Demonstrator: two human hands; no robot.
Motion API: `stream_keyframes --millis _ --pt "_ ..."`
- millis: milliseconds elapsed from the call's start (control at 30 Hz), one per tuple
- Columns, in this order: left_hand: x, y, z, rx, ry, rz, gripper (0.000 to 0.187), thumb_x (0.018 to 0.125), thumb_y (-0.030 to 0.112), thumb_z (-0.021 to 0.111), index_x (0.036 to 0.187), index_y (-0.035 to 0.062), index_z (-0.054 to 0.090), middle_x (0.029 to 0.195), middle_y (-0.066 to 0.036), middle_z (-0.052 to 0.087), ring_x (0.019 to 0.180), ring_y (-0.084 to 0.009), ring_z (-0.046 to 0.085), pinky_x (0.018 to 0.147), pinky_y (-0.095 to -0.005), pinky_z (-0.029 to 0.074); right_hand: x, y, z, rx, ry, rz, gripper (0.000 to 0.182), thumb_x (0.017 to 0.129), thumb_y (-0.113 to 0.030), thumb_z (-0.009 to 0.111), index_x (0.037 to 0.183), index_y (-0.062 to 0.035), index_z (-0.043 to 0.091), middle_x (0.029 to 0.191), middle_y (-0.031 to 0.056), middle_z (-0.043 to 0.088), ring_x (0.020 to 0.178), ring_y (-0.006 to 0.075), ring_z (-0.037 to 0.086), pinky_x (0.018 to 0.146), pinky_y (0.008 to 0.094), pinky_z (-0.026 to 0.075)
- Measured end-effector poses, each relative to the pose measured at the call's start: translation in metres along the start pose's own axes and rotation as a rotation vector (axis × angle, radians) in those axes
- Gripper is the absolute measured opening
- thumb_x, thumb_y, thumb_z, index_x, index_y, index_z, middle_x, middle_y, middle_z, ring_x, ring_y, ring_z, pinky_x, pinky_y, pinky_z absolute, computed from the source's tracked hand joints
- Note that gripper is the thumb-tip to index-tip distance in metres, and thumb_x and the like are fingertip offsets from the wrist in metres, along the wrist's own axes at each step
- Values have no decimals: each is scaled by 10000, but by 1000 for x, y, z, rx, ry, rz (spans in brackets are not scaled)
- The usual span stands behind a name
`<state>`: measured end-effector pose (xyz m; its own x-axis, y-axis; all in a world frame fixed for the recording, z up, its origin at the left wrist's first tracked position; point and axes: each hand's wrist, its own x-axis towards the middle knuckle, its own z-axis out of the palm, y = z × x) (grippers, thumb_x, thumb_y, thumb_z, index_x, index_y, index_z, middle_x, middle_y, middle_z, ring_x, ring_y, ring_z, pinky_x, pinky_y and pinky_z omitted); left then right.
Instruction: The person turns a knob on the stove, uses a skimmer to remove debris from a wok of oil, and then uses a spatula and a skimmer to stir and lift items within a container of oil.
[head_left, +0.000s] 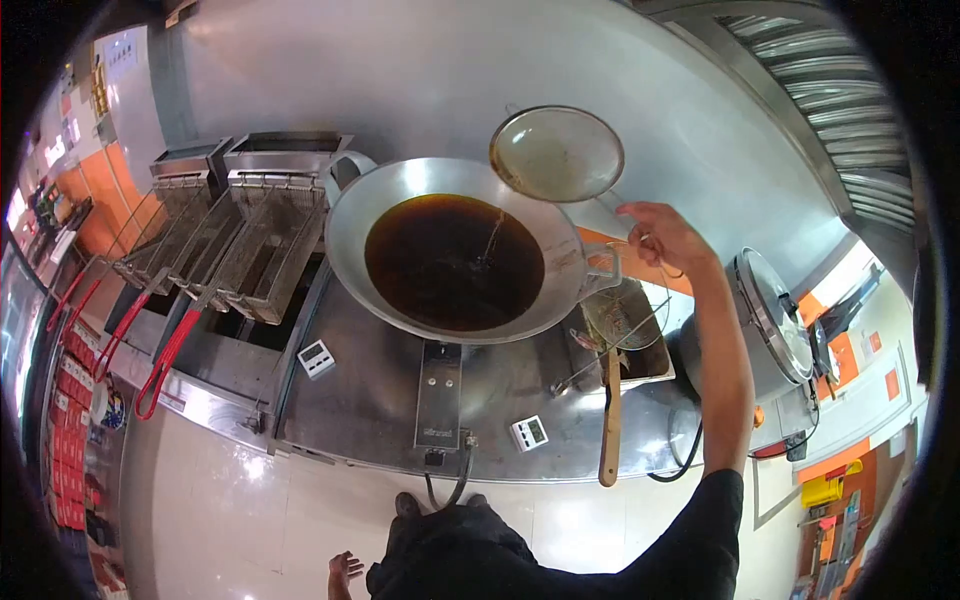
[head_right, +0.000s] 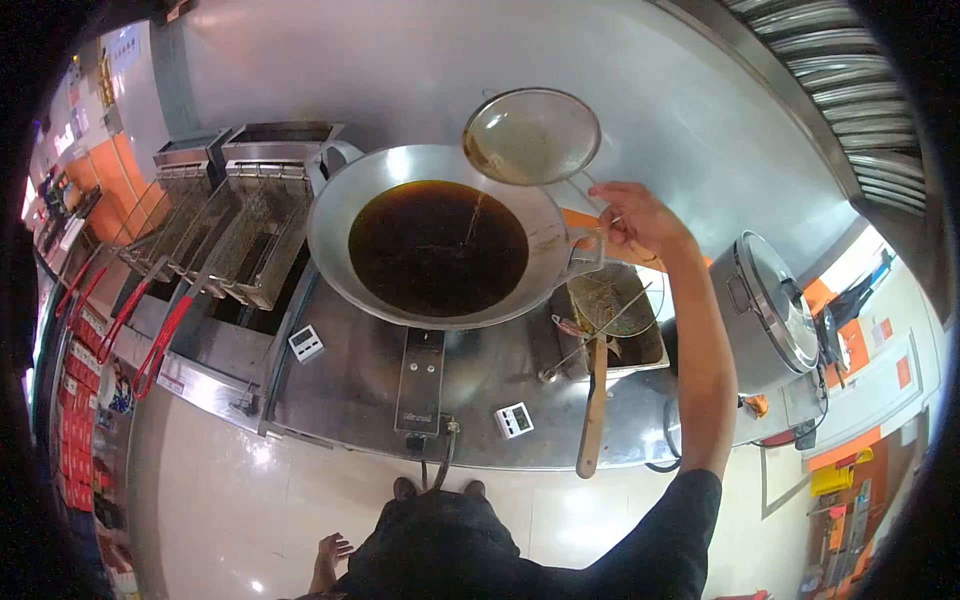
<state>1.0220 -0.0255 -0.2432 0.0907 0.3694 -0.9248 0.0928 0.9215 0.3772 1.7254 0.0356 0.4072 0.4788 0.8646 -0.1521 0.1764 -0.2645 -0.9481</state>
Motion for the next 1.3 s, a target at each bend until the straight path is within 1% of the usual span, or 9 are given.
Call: stream_keyframes --millis 200,233,367,500,567,667,767,1033,1300 --pt "-13 -14 33 117 -33 -31 440 895 340 501 1197 20 473 1116 -260 548 962 -398 586 773 -476 495 -50 -5 -72 -84 130 -40 347 950 -284 474 1171 -20 513 632 62 514 410 112 441 347 251 311" --pt "-19 -36 12 -102 -336 199 451 891 338 521 1195 7 480 1080 -238 574 945 -356 595 759 -429 490 -62 3 -85 -92 176 -51 356 953 -294 470 1176 -20 511 617 53 504 400 110 434 343 249 309" --pt "-16 -35 46 177 -232 105 482 877 345 570 1187 -14 484 1038 -207 601 1000 -314 595 781 -404 494 -117 48 -130 -147 275 -67 386 951 -318 481 1198 -21 498 545 26 477 362 110 415 328 241 303" --pt "-6 -50 64 242 -250 183 433 897 316 540 1168 -17 484 1049 -216 595 996 -319 601 803 -416 499 -159 113 -166 -302 440 -33 324 931 -210 506 1210 -45 505 533 27 493 365 111 435 318 257 313" --pt "-20 -46 87 504 -269 438 364 864 280 530 1119 22 506 1052 -225 593 870 -407 626 727 -537 516 -177 140 -170 -345 501 -21 313 918 -173 517 1210 -59 511 539 27 499 368 109 441 317 262 320" --pt "-11 -25 114 279 -104 31 348 868 291 526 1116 47 519 1062 -215 594 871 -401 628 727 -529 513 -195 183 -170 -521 608 94 308 872 -93 531 1178 -58 538 562 90 544 393 164 482 368 316 385" --pt "-13 -16 134 311 -47 27 344 865 314 534 1099 62 530 1051 -206 597 867 -392 631 725 -522 510 -207 231 -174 -959 624 -241 263 832 -72 560 1090 -32 587 811 236 623 710 412 603 664 442 470" --pt "-44 -22 162 363 -94 41 464 876 335 526 1222 34 461 1123 -230 558 976 -389 593 783 -520 497 -230 292 -187 -916 504 -222 179 841 -55 544 997 -10 618 894 218 636 833 413 595 699 441 472" --pt "-41 -60 174 383 -62 23 386 844 312 574 1131 57 525 1054 -172 611 931 -322 596 818 -488 453 -246 313 -192 -933 379 -161 159 824 0 558 966 21 628 893 202 650 848 364 623 702 409 478"
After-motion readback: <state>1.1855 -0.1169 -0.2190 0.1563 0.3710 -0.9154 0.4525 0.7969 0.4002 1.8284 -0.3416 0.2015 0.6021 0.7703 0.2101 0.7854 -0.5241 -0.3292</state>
